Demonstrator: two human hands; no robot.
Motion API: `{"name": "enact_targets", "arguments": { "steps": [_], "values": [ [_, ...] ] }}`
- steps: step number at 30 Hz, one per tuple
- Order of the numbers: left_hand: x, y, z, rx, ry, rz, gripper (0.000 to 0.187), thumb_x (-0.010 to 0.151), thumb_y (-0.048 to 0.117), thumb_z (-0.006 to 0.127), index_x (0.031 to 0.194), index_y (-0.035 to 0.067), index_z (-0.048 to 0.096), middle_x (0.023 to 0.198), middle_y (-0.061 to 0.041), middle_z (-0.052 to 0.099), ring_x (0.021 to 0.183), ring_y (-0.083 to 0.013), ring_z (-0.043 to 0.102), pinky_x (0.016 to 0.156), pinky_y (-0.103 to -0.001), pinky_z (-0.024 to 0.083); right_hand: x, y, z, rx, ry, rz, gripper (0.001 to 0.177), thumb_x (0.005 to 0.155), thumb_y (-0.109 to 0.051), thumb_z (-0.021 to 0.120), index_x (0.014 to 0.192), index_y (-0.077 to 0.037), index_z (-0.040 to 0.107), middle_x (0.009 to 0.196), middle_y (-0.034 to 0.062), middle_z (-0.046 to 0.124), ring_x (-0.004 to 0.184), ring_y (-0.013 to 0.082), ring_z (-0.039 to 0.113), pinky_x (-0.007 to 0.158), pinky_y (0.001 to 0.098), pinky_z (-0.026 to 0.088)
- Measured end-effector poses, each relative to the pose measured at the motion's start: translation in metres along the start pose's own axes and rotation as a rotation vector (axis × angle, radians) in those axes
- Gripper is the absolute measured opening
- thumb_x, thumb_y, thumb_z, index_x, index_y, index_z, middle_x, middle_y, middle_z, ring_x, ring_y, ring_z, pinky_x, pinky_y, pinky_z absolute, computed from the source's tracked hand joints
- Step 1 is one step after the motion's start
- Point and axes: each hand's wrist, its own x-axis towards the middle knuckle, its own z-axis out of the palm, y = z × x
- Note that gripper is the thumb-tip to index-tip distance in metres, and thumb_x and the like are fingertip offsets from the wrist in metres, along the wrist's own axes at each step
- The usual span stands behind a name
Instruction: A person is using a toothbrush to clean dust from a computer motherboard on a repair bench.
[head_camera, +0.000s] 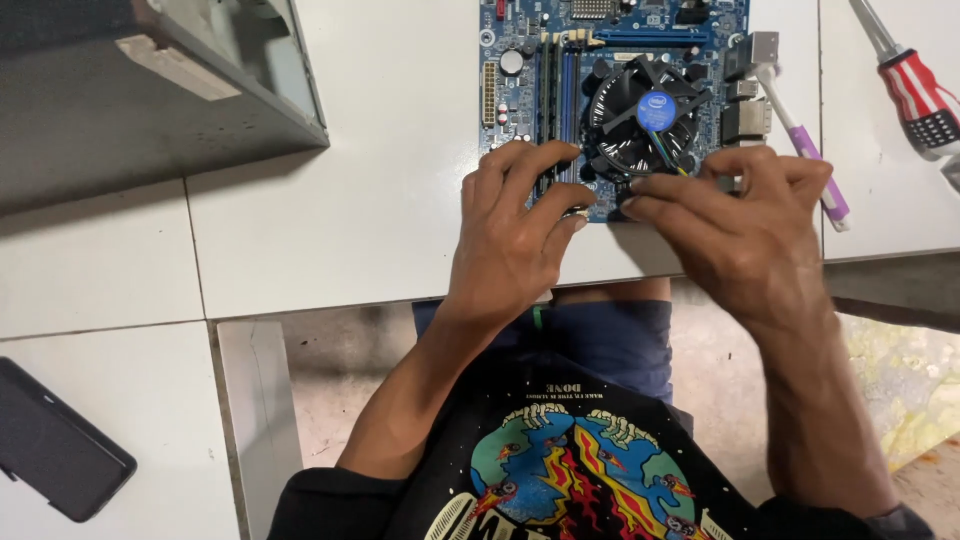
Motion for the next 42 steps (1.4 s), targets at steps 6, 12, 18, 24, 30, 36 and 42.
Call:
{"name": "enact_targets", "arguments": {
  "steps": [6, 12, 18, 24, 30, 36, 42],
  "values": [
    [-0.002, -0.002, 0.001, 0.005, -0.025, -0.004, 0.017, 0.098, 0.006, 0.078, 0.111, 0.013, 0.07, 0.142, -0.007, 0.056, 0.132, -0.036, 0.048, 0.096, -0.055, 0.046, 0.008, 0.019, -0.015, 0.048, -0.104, -0.09, 0.024, 0.099, -0.011, 0.094, 0.119, -0.021, 0.085, 0.111, -0.0024, 0.084, 0.103, 0.0239, 0.062, 0.086, 0.0371, 0.034],
    [-0.002, -0.003, 0.003, -0.013, -0.005, -0.001, 0.021, 0.097, 0.003, 0.08, 0.111, 0.012, 0.069, 0.14, -0.007, 0.056, 0.13, -0.0351, 0.049, 0.096, -0.053, 0.047, 0.009, 0.019, -0.017, 0.104, -0.233, -0.059, 0.021, 0.101, -0.019, 0.085, 0.118, -0.013, 0.074, 0.114, 0.0003, 0.077, 0.105, 0.0283, 0.059, 0.084, 0.0382, 0.04],
    [-0.002, -0.003, 0.002, -0.004, -0.028, -0.006, 0.015, 0.099, 0.006, 0.076, 0.112, 0.012, 0.069, 0.142, -0.006, 0.056, 0.131, -0.0356, 0.048, 0.096, -0.055, 0.047, 0.012, 0.003, -0.022, -0.091, -0.263, -0.017, 0.023, 0.108, -0.034, 0.078, 0.114, -0.013, 0.071, 0.112, 0.0017, 0.074, 0.114, 0.0287, 0.065, 0.092, 0.0413, 0.036],
    [-0.003, -0.003, 0.003, 0.002, -0.023, -0.004, 0.013, 0.1, 0.007, 0.074, 0.111, 0.012, 0.069, 0.141, -0.006, 0.055, 0.13, -0.0352, 0.048, 0.094, -0.053, 0.046, 0.006, -0.013, -0.02, -0.108, -0.22, 0.088, 0.019, 0.107, -0.028, 0.08, 0.114, -0.013, 0.071, 0.129, 0.0128, 0.065, 0.117, 0.033, 0.058, 0.09, 0.0436, 0.045],
    [-0.003, -0.003, 0.002, -0.004, -0.027, -0.008, 0.014, 0.101, 0.007, 0.074, 0.113, 0.013, 0.069, 0.142, -0.005, 0.055, 0.131, -0.0353, 0.048, 0.096, -0.053, 0.046, 0.008, -0.014, -0.014, 0.019, -0.138, 0.204, 0.027, 0.111, -0.036, 0.084, 0.1, -0.013, 0.073, 0.145, 0.0131, 0.062, 0.13, 0.0378, 0.051, 0.092, 0.0466, 0.027],
    [-0.003, -0.004, 0.003, -0.007, -0.041, -0.021, 0.016, 0.101, 0.008, 0.074, 0.114, 0.014, 0.068, 0.143, -0.005, 0.054, 0.133, -0.0361, 0.047, 0.097, -0.055, 0.046, 0.016, -0.017, -0.016, 0.055, -0.111, 0.224, 0.027, 0.11, -0.029, 0.088, 0.1, -0.011, 0.069, 0.147, 0.016, 0.064, 0.134, 0.0411, 0.053, 0.094, 0.0489, 0.028],
    [-0.003, -0.003, 0.003, -0.012, -0.031, -0.023, 0.021, 0.096, 0.005, 0.08, 0.112, 0.012, 0.069, 0.141, -0.006, 0.056, 0.131, -0.0358, 0.049, 0.096, -0.054, 0.047, 0.014, -0.02, -0.017, 0.075, -0.079, 0.212, 0.029, 0.115, -0.028, 0.082, 0.1, -0.007, 0.069, 0.147, 0.0212, 0.062, 0.133, 0.0454, 0.055, 0.095, 0.0504, 0.028]
  ]
}}
